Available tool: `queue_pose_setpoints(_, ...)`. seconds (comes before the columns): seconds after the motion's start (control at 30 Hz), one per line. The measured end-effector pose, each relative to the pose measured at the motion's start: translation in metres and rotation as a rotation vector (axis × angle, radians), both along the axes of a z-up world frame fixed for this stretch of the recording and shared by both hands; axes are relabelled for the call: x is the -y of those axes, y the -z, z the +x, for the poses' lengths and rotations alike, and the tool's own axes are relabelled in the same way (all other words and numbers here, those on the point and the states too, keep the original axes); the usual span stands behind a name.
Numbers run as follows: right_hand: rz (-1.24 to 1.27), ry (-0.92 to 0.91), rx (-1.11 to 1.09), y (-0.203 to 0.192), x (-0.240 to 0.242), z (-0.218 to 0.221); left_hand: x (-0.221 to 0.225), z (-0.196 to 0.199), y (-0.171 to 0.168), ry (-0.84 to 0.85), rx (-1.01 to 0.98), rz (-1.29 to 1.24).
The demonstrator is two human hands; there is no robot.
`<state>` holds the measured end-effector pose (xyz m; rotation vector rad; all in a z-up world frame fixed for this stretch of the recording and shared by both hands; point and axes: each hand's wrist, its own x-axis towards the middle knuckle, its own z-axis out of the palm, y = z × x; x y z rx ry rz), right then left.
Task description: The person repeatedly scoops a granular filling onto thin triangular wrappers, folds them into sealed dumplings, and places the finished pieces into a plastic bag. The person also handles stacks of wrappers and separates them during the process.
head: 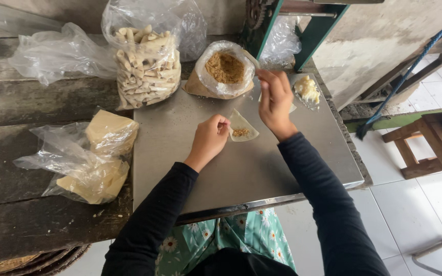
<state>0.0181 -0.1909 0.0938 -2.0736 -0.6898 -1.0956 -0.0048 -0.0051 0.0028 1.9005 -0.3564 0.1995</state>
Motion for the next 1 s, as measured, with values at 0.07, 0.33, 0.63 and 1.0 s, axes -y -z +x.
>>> queue_pose_setpoints(0.07,-0.085,-0.015,-0.029,-0.005,-0.011,0.015,0.001,-0.001,0.002,0.004,0.008,-0.01)
queue_pose_setpoints(0.33,-0.014,0.014,-0.33,0.013,0.007,0.009,0.007,-0.003,-0.002,0.005,0.139,0.031)
queue_pose_setpoints(0.63,-0.365,0.031,-0.858,0.038,0.046,-0.031,0.014,-0.012,-0.011,-0.045,0.218,0.244)
queue_pose_setpoints(1.0,-0.286,0.09,-0.849,0.048,0.04,-0.037,0.011,-0.013,-0.008,-0.053,0.49,0.408)
